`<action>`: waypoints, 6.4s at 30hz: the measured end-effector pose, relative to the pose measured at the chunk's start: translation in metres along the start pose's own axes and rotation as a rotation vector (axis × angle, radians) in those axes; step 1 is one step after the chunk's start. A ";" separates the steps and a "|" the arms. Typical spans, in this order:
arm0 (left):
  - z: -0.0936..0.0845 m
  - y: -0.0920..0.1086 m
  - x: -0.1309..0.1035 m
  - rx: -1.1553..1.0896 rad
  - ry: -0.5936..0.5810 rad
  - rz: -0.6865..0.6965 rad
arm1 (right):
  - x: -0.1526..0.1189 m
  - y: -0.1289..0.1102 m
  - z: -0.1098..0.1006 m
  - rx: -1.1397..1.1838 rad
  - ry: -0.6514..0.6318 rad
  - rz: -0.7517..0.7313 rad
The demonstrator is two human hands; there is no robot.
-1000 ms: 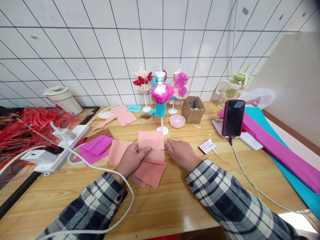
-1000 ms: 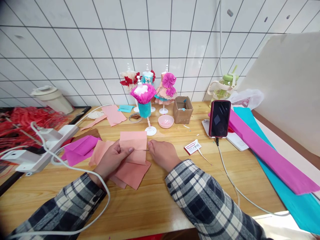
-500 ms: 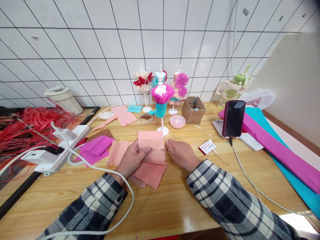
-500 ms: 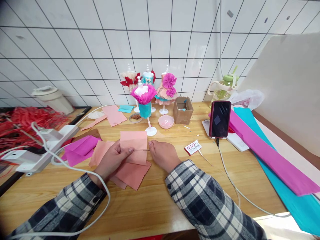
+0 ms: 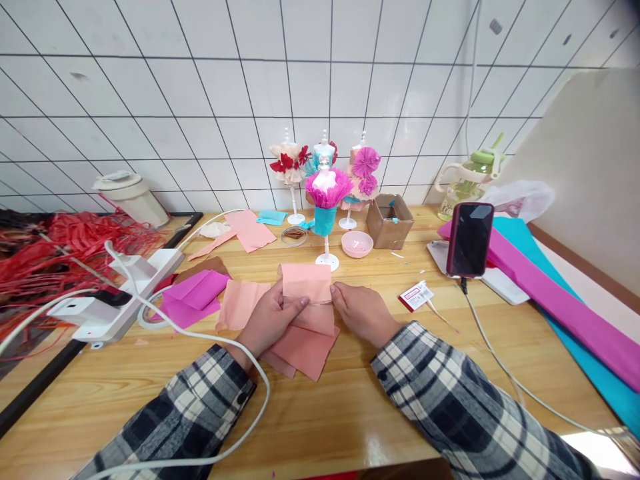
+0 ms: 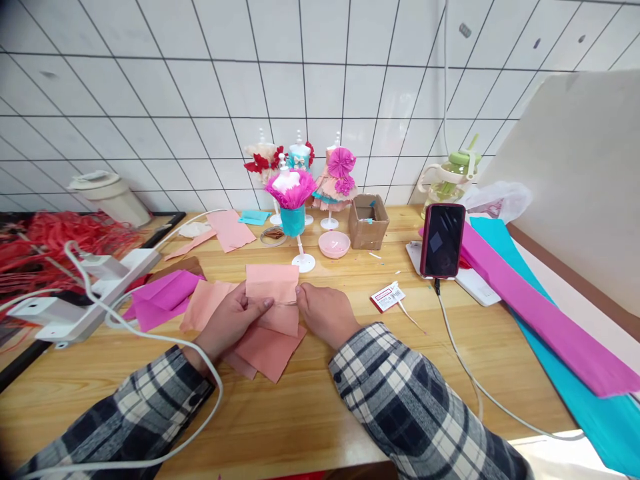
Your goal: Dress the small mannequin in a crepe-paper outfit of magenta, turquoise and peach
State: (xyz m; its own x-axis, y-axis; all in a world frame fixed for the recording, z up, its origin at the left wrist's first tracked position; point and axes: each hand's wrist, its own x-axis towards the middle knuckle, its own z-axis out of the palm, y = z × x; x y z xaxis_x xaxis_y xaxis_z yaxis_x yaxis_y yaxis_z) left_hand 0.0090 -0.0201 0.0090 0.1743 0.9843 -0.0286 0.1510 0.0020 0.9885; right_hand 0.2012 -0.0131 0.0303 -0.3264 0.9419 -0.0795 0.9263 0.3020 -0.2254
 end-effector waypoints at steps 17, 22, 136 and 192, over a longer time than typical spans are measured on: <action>0.002 0.014 -0.002 0.199 0.039 -0.026 | 0.000 0.000 0.001 -0.002 0.009 -0.010; 0.003 0.013 -0.002 0.242 -0.003 -0.032 | 0.000 -0.001 0.002 -0.008 -0.006 -0.005; 0.004 0.000 -0.002 0.276 0.011 0.073 | 0.002 0.000 0.003 -0.019 0.023 0.068; 0.010 0.005 -0.006 0.311 -0.024 0.137 | -0.003 -0.013 0.000 -0.034 -0.004 0.057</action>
State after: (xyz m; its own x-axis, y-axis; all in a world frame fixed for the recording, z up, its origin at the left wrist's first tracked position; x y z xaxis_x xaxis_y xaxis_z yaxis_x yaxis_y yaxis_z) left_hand 0.0183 -0.0276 0.0127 0.2357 0.9672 0.0947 0.4137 -0.1880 0.8908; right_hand 0.1905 -0.0201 0.0331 -0.2735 0.9571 -0.0955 0.9493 0.2526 -0.1870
